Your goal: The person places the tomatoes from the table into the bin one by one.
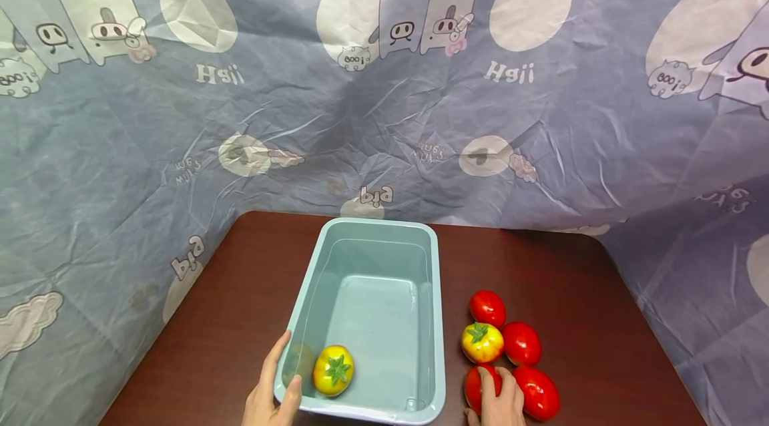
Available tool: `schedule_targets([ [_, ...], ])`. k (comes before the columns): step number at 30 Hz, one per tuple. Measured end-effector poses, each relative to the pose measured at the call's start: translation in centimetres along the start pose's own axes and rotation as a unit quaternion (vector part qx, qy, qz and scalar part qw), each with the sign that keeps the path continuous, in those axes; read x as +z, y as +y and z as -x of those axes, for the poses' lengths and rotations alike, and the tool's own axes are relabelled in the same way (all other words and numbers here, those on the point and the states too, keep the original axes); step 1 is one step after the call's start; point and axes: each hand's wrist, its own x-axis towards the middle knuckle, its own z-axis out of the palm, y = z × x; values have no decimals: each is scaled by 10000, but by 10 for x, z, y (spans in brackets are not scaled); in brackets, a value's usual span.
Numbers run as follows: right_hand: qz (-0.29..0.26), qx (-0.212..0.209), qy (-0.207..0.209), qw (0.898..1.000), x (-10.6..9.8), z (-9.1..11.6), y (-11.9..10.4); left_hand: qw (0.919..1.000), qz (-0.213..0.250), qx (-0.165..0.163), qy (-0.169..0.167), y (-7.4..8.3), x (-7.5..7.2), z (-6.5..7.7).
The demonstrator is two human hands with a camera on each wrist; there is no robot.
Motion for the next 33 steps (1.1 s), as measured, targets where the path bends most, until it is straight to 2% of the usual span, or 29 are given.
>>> schedule_targets([
  [8,-153,-267,978,9947,11,3,4,10000,1,44,30,-1,0,1],
  [12,-320,45,1176,9925,8,3,2,10000,-49,43,52,-1,0,0],
  [17,-974,500,1552,9818,-7,-4,-5,10000,-61,31,69,-1,1,0],
  [19,-1198,759,1486,9787,-18,-9,-9,9999,-45,20,90,-1,1,1],
  [22,-1377,1368,866,9772,-38,-17,-15,9999,-50,23,98,-2,2,1],
  [25,-1665,1911,250,9670,-56,-26,-17,9999,-54,39,127,-2,2,1],
  [28,-2153,2152,0,9526,-67,-34,-18,9998,-34,70,162,-3,2,1],
  [30,-2587,2196,29,9407,-72,-40,-21,9998,-22,77,160,-3,2,1],
  [31,-2839,2176,37,9338,-74,-42,-23,9999,-23,73,146,-3,2,1],
  [33,-3442,2179,97,9132,-78,-47,-27,9999,-14,63,123,-2,2,1],
])
